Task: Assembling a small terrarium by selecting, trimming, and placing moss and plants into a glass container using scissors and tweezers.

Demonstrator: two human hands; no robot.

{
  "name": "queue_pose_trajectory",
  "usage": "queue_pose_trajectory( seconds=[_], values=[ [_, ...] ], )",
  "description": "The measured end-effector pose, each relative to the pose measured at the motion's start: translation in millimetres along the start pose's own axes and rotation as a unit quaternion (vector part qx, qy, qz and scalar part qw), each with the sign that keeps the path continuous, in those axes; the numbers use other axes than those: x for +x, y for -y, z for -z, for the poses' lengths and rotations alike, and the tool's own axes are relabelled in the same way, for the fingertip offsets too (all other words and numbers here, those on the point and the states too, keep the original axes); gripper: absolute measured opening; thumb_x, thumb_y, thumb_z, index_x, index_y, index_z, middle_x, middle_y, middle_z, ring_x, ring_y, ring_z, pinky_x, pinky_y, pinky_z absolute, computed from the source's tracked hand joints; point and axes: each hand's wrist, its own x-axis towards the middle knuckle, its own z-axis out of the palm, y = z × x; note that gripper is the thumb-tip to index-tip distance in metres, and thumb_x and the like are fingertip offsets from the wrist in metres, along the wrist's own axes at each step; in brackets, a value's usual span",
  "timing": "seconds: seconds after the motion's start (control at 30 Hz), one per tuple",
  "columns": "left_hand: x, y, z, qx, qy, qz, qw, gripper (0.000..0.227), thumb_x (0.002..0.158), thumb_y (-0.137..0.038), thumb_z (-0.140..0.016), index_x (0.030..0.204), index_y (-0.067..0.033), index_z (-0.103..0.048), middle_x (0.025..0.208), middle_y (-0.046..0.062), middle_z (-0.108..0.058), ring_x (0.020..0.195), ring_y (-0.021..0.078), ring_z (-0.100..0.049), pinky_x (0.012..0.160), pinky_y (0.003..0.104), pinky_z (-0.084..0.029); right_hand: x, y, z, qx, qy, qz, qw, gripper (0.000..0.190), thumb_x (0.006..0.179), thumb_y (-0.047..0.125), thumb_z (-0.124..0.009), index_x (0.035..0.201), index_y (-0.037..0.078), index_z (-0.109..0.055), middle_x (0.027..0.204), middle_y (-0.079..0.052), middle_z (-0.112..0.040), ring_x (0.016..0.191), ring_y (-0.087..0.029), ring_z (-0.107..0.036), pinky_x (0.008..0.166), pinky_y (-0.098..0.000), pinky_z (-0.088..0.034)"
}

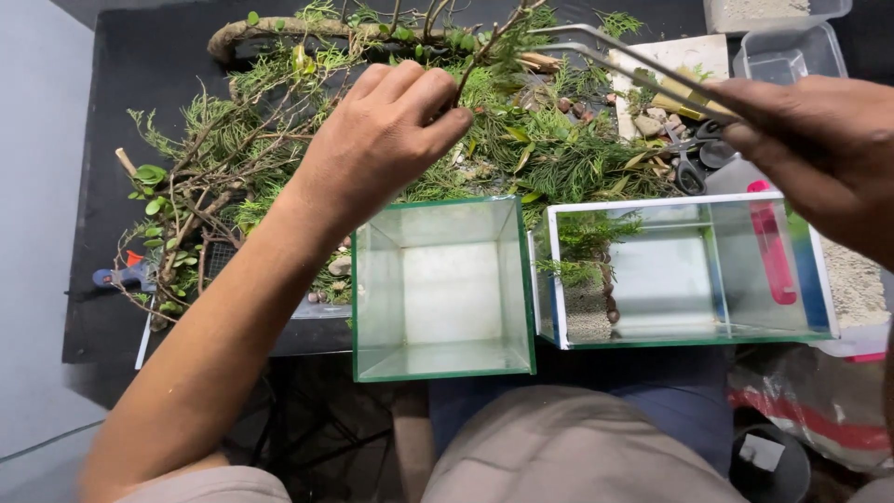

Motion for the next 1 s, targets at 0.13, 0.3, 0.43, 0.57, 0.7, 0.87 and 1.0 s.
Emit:
queue_pose_trajectory(
  seconds=[0.13,0.3,0.43,0.57,0.7,0.87,1.0],
  values=[
    [6,-6,-2,-0.003,0.001,-0.006,1.000,0.024,0.090,-0.005,-0.080,0.107,-0.0146,-0.067,0.106,0.004,-0.061,0.094,0.0170,-0.062,0.081,0.030,-0.057,6,18,-1,-0.019,-0.007,0.022,1.000,0.041,0.111,-0.002,-0.069,0.151,-0.014,-0.069,0.088,-0.022,-0.062,0.075,-0.032,-0.057,0.074,-0.0430,-0.045],
    [5,-4,0,-0.025,-0.004,0.001,1.000,0.024,0.091,-0.003,-0.079,0.110,-0.0136,-0.068,0.106,0.005,-0.061,0.095,0.0190,-0.062,0.082,0.032,-0.058,1,6,0,-0.002,-0.011,0.016,1.000,0.035,0.114,-0.008,-0.064,0.148,-0.015,-0.070,0.079,-0.021,-0.057,0.069,-0.033,-0.052,0.072,-0.0427,-0.041],
    [2,-2,-4,-0.039,0.000,0.006,0.999,0.031,0.089,-0.004,-0.083,0.116,-0.0134,-0.071,0.109,0.006,-0.064,0.094,0.0187,-0.063,0.080,0.032,-0.059,-11,-17,-2,0.012,-0.020,0.006,1.000,0.040,0.114,-0.007,-0.064,0.153,-0.017,-0.068,0.084,-0.024,-0.060,0.077,-0.035,-0.059,0.077,-0.0418,-0.044],
    [7,-7,-5,-0.057,-0.008,0.008,0.998,0.024,0.091,-0.004,-0.081,0.111,-0.0115,-0.070,0.106,0.006,-0.062,0.093,0.0203,-0.062,0.078,0.033,-0.058,-15,-23,1,0.022,-0.005,-0.029,0.999,0.041,0.114,-0.005,-0.060,0.155,-0.013,-0.067,0.084,-0.022,-0.060,0.074,-0.031,-0.061,0.075,-0.0394,-0.047],
    [12,-10,-6,-0.055,-0.004,0.001,0.998,0.025,0.089,0.000,-0.079,0.107,-0.0095,-0.066,0.107,0.007,-0.060,0.095,0.0201,-0.062,0.082,0.033,-0.060,-17,-21,2,0.046,0.011,-0.062,0.997,0.040,0.113,-0.002,-0.058,0.152,-0.008,-0.067,0.088,-0.022,-0.063,0.079,-0.032,-0.067,0.074,-0.0382,-0.051],
    [13,-12,-8,-0.050,-0.002,0.006,0.999,0.026,0.089,-0.001,-0.080,0.109,-0.0100,-0.067,0.108,0.007,-0.061,0.098,0.0198,-0.062,0.083,0.033,-0.059,-22,-33,-4,0.092,0.011,-0.077,0.993,0.042,0.111,-0.004,-0.057,0.152,-0.008,-0.064,0.090,-0.023,-0.062,0.081,-0.031,-0.068,0.075,-0.0371,-0.053],
    [15,-14,-8,-0.046,-0.001,0.012,0.999,0.024,0.089,0.002,-0.077,0.105,-0.0097,-0.064,0.105,0.007,-0.060,0.093,0.0195,-0.060,0.080,0.032,-0.058,-21,-32,-5,0.101,0.001,-0.068,0.993,0.042,0.113,-0.006,-0.055,0.153,-0.012,-0.062,0.087,-0.023,-0.059,0.073,-0.029,-0.061,0.069,-0.0370,-0.051]
  ],
)
